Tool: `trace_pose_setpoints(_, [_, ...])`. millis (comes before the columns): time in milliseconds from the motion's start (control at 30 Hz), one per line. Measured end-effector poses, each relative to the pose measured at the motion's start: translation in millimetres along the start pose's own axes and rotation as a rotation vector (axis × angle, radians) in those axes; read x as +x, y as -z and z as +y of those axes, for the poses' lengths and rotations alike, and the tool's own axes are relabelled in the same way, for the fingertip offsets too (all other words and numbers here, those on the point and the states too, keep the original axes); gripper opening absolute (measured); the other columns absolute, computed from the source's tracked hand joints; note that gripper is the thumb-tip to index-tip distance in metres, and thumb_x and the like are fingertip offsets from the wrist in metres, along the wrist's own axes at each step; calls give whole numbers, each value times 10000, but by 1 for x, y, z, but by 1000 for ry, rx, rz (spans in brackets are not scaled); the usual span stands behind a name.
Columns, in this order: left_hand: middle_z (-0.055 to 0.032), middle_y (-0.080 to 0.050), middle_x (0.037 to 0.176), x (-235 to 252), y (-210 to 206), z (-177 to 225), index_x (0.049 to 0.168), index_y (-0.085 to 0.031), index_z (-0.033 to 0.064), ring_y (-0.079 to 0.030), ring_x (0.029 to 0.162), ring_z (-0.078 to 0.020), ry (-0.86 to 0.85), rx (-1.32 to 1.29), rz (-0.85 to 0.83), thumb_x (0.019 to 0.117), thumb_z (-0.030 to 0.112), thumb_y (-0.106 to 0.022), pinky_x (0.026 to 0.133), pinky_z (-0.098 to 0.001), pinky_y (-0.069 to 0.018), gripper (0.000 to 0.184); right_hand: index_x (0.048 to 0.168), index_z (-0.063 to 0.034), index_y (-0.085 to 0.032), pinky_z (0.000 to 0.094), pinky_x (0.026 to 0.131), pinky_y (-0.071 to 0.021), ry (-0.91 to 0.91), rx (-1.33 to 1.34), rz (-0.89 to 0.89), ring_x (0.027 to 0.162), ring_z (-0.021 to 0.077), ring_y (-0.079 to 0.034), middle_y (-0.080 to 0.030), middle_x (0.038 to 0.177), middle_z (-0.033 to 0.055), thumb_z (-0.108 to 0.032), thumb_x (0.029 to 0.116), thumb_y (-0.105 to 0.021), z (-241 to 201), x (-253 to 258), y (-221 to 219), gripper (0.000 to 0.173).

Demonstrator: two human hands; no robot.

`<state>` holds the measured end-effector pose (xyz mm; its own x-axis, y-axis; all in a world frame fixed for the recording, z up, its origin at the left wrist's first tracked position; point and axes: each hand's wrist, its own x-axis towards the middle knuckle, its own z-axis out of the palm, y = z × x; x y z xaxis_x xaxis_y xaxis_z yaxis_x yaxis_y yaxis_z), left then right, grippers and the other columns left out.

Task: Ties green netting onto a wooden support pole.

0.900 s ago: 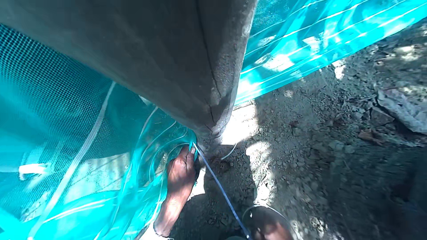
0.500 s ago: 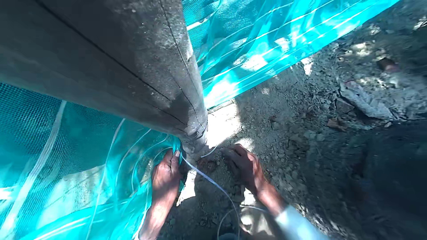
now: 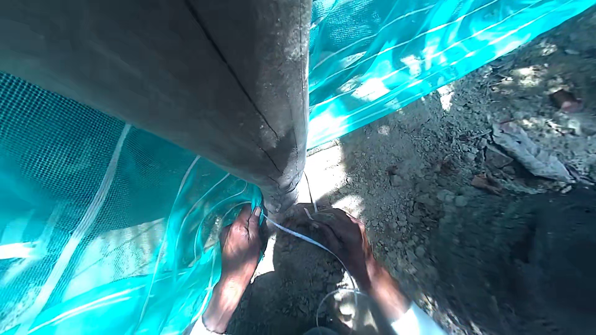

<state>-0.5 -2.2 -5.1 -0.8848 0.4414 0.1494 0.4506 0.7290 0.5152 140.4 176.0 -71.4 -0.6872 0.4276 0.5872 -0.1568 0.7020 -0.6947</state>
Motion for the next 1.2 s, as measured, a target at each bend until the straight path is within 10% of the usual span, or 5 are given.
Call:
trace_pose_setpoints(133, [-11,-556,619,0,-3,1,939,-670,90,-594,596,-176,-11,1,17,1072,395,-425,572,-417,-478,414,1020,-80,-735,262,775,-589,48,-49,2,830,122,-716,-743,902,60,-284,1055,-548,-7,0,-11,280])
trace_pose_setpoints(433, [-20,-563,633,-1,0,4,955,-675,100,-599,631,-188,11,0,2,1077,382,-417,615,-428,-484,402,1293,-198,-709,266,834,-593,226,-34,-100,913,127,-721,-756,1038,28,-187,1026,-617,-31,8,-36,282])
trace_pose_setpoints(800, [-76,-633,674,-2,0,3,956,-700,40,-658,658,-224,-48,26,39,1034,286,-534,628,-444,-531,307,1319,-262,-693,317,838,-556,396,-44,-278,896,182,-668,-711,962,24,-81,1019,-556,-47,37,-50,377])
trace_pose_setpoints(1033, [-18,-553,602,-1,2,1,900,-666,71,-590,600,-173,-15,-16,-8,1064,322,-441,597,-407,-483,374,1058,-113,-752,268,871,-572,387,59,-199,943,157,-704,-741,989,43,-116,1023,-586,-47,43,-45,170])
trace_pose_setpoints(1200, [-4,-544,592,1,3,2,897,-668,85,-588,587,-161,-43,7,-6,1063,380,-410,584,-403,-479,425,933,3,-665,243,867,-559,37,548,-140,983,117,-662,-686,1058,104,-245,1073,-527,-65,45,-25,317])
